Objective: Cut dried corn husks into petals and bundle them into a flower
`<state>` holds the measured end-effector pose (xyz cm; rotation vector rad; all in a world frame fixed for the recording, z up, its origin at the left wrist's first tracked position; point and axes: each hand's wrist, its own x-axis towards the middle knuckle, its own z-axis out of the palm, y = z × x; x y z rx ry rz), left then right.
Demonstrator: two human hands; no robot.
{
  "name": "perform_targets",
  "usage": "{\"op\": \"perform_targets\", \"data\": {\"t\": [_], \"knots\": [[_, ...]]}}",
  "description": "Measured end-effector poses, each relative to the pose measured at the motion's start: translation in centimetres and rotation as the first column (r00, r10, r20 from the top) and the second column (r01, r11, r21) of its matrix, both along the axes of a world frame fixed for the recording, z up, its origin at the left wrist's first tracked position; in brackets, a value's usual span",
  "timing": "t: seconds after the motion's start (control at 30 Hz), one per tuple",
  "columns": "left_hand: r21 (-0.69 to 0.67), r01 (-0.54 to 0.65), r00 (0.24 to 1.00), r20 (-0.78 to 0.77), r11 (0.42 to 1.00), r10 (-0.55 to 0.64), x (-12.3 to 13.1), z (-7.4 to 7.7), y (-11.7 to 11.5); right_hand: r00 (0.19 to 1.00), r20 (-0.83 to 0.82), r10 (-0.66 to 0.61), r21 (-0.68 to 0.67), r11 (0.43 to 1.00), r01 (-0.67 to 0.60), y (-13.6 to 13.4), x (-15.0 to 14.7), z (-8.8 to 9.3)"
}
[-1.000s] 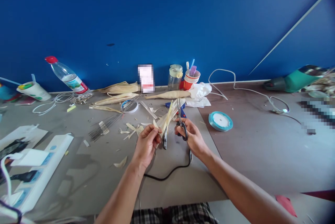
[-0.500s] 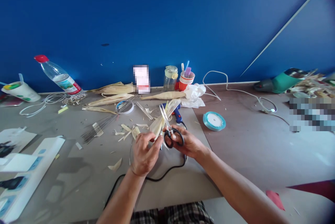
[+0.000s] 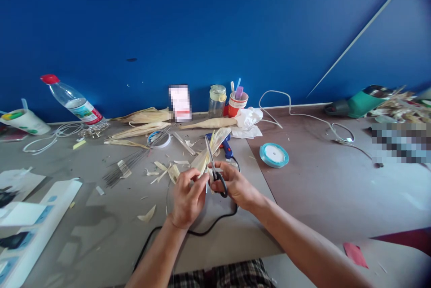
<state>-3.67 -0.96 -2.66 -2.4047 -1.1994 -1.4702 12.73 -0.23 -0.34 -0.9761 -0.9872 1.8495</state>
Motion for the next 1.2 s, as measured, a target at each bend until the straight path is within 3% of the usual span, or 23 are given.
{"op": "perform_targets", "data": {"t": [0.07, 0.1, 0.13, 0.23, 0.3, 0.53, 0.77, 0.87, 1.03, 1.2], "knots": [[-0.178, -0.003, 0.984, 0.175, 0.984, 0.035, 0.2, 0.1, 0.2, 0.979, 0.190, -0.072, 0.153, 0.987, 0.043, 0.1, 0.1, -0.2], [-0.312, 0.035, 0.964, 0.262, 0.949, 0.050, 0.3, 0.3, 0.3, 0.952, 0.279, -0.123, 0.237, 0.970, 0.056, 0.2, 0.1, -0.4], [-0.453, 0.101, 0.938, 0.341, 0.886, 0.067, 0.4, 0.4, 0.4, 0.921, 0.349, -0.172, 0.313, 0.948, 0.059, 0.2, 0.2, -0.5], [-0.726, 0.367, 0.844, 0.523, 0.582, 0.121, 0.7, 0.9, 0.6, 0.854, 0.461, -0.242, 0.440, 0.898, 0.017, 0.4, 0.5, -0.8], [-0.743, 0.488, 0.782, 0.605, 0.459, 0.149, 1.0, 1.1, 0.6, 0.836, 0.494, -0.239, 0.465, 0.885, -0.022, 0.4, 0.7, -0.8], [-0.695, 0.642, 0.665, 0.715, 0.324, 0.217, 1.7, 1.3, 0.5, 0.877, 0.459, -0.145, 0.416, 0.907, -0.068, 0.4, 0.7, -1.0], [-0.674, 0.690, 0.620, 0.738, 0.264, 0.265, 1.6, 1.0, 0.5, 0.927, 0.370, -0.065, 0.336, 0.939, -0.068, 0.6, 0.3, -1.3], [-0.669, 0.684, 0.599, 0.742, 0.290, 0.300, 1.8, 1.2, 0.5, 0.929, 0.361, -0.083, 0.361, 0.931, -0.057, 0.6, 0.4, -1.4], [-0.657, 0.619, 0.528, 0.754, 0.430, 0.391, 1.8, 1.3, 0.6, 0.818, 0.522, -0.242, 0.570, 0.813, -0.123, 0.2, 0.9, -1.1], [-0.534, 0.701, 0.347, 0.834, 0.473, 0.428, 1.6, 1.4, 0.7, 0.696, 0.654, -0.298, 0.650, 0.692, -0.314, -0.2, 0.5, -0.7]]}}
